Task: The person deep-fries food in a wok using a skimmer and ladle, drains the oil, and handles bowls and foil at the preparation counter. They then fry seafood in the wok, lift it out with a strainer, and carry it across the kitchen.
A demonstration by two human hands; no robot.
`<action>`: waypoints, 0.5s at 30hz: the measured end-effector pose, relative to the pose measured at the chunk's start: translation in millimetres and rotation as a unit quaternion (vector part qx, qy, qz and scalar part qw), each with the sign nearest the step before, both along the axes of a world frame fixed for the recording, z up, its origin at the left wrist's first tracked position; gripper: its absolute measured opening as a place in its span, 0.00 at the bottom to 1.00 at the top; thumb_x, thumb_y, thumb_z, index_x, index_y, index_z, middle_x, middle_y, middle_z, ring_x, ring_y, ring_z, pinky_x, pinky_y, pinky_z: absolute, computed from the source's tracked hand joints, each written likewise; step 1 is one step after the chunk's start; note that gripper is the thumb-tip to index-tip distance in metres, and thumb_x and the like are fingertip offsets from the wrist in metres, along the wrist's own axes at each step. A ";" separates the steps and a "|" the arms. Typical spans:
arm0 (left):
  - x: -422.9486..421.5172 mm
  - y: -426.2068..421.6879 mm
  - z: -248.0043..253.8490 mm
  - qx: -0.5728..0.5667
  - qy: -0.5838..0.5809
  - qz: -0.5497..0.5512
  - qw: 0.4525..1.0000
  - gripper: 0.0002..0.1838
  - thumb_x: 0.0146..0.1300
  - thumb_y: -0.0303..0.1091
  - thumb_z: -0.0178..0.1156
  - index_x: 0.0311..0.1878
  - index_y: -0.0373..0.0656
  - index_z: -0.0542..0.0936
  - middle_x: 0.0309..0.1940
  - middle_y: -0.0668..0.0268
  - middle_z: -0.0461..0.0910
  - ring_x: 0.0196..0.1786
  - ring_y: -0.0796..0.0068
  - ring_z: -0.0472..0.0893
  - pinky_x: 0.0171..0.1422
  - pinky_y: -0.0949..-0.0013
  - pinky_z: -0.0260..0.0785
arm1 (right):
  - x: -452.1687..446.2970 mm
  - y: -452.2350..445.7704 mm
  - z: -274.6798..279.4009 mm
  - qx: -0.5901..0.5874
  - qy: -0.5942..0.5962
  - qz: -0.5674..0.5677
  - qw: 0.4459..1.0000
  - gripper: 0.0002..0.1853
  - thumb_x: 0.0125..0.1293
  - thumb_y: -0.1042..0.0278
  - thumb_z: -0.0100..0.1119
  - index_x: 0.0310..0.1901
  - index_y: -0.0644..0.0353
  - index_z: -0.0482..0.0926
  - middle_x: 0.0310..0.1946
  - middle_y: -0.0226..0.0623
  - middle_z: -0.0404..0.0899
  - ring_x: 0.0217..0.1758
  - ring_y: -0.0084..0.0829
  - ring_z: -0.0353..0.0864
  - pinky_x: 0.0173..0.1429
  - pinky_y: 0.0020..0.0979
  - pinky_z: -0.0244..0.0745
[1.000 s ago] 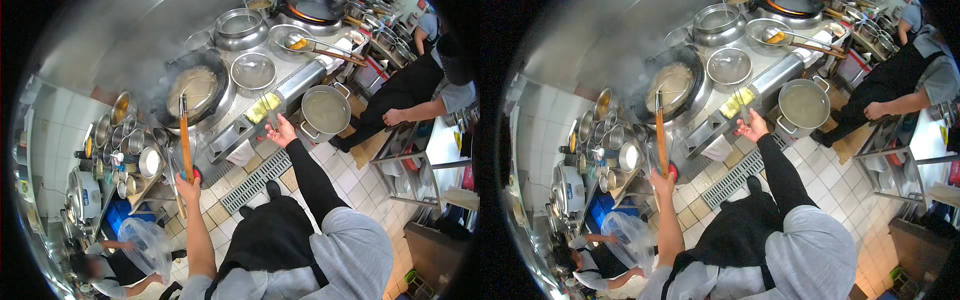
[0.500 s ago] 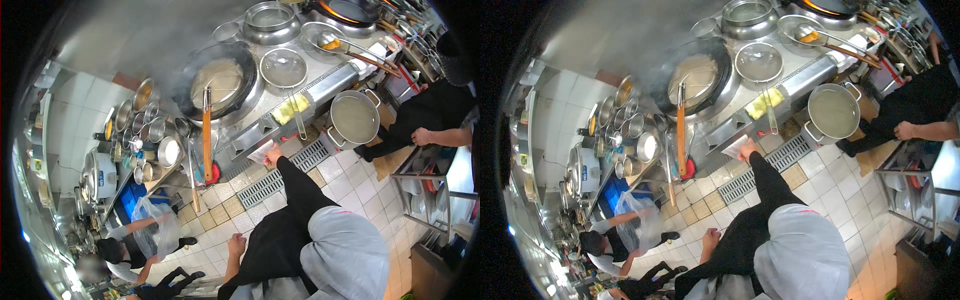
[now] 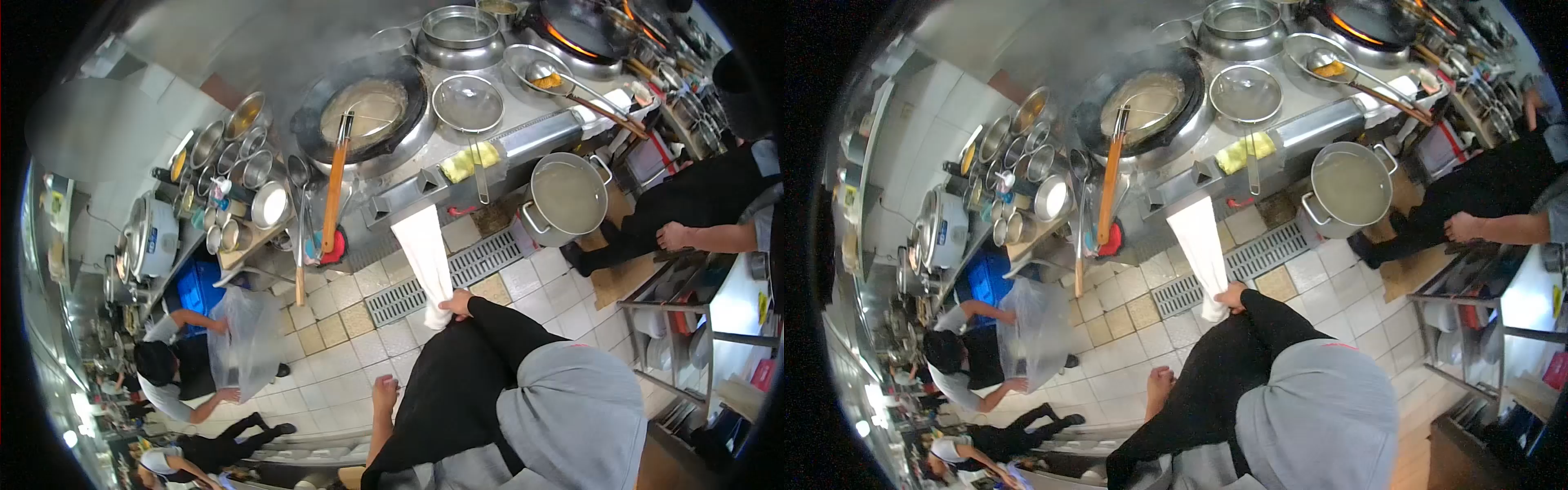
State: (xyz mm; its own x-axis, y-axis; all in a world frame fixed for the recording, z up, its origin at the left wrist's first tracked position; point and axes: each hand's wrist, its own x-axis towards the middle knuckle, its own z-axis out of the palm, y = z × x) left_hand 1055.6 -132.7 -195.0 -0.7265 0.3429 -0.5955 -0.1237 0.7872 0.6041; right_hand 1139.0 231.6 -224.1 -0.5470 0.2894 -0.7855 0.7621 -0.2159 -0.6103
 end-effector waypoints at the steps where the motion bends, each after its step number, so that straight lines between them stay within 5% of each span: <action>1: 6.7 0.1 -16.0 0.051 0.019 -0.038 0.998 0.17 0.59 0.33 0.58 0.50 0.35 0.74 0.32 0.58 0.81 0.32 0.73 0.82 0.33 0.71 0.75 | 4.0 -3.9 -7.4 0.026 0.033 0.029 0.999 0.20 0.59 0.57 0.63 0.46 0.65 0.81 0.31 0.44 0.82 0.27 0.34 0.81 0.25 0.32 0.76; 3: 12.6 59.0 -4.8 0.113 -0.089 0.050 0.988 0.18 0.63 0.36 0.57 0.52 0.35 0.74 0.35 0.59 0.81 0.35 0.73 0.81 0.35 0.71 0.74 | 4.6 -1.7 -41.2 0.081 0.099 0.084 0.988 0.21 0.60 0.56 0.62 0.49 0.64 0.80 0.34 0.44 0.83 0.28 0.34 0.81 0.27 0.31 0.76; 5: 24.0 109.1 2.7 0.230 -0.162 0.109 0.954 0.19 0.66 0.41 0.56 0.53 0.38 0.73 0.38 0.62 0.80 0.38 0.74 0.81 0.37 0.71 0.73 | 5.4 -3.7 -0.1 0.087 0.095 0.063 0.990 0.21 0.62 0.56 0.60 0.50 0.65 0.79 0.32 0.41 0.83 0.27 0.31 0.81 0.28 0.30 0.74; 6: 32.6 139.1 17.7 0.281 -0.207 0.163 0.923 0.19 0.67 0.43 0.56 0.54 0.39 0.72 0.40 0.63 0.80 0.39 0.74 0.80 0.38 0.71 0.73 | 7.2 -10.4 33.8 -0.035 0.178 -0.039 0.983 0.19 0.63 0.58 0.59 0.47 0.66 0.80 0.29 0.38 0.82 0.25 0.28 0.79 0.25 0.30 0.72; 8: 41.8 179.1 26.4 0.398 -0.297 0.143 0.856 0.17 0.67 0.41 0.54 0.53 0.42 0.72 0.42 0.65 0.80 0.38 0.74 0.80 0.37 0.70 0.73 | 8.1 -11.3 48.6 -0.077 0.180 -0.100 0.976 0.18 0.64 0.57 0.58 0.41 0.68 0.79 0.26 0.39 0.80 0.20 0.27 0.76 0.22 0.30 0.70; 12: 66.6 217.8 33.9 0.412 -0.202 0.146 0.876 0.12 0.65 0.33 0.50 0.50 0.43 0.73 0.38 0.67 0.79 0.35 0.76 0.78 0.34 0.71 0.72 | 24.5 4.8 67.7 -0.069 0.149 -0.058 0.985 0.17 0.66 0.57 0.56 0.40 0.66 0.78 0.24 0.37 0.78 0.16 0.26 0.73 0.18 0.29 0.67; 15: 66.4 210.3 -5.0 0.383 -0.166 0.165 0.893 0.12 0.64 0.31 0.51 0.49 0.41 0.73 0.35 0.67 0.79 0.33 0.76 0.78 0.31 0.71 0.71 | 47.6 0.2 83.1 -0.139 0.149 -0.020 0.979 0.17 0.68 0.56 0.53 0.44 0.64 0.75 0.23 0.37 0.75 0.15 0.27 0.72 0.18 0.29 0.68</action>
State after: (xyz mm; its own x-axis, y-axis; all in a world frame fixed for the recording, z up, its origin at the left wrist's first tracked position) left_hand 1122.0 77.6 -200.0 -0.6898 0.5417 -0.4804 -0.5463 0.0459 0.8363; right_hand 1186.6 231.8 -141.0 -0.7568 0.1138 -0.6437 0.5463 -0.4307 -0.7184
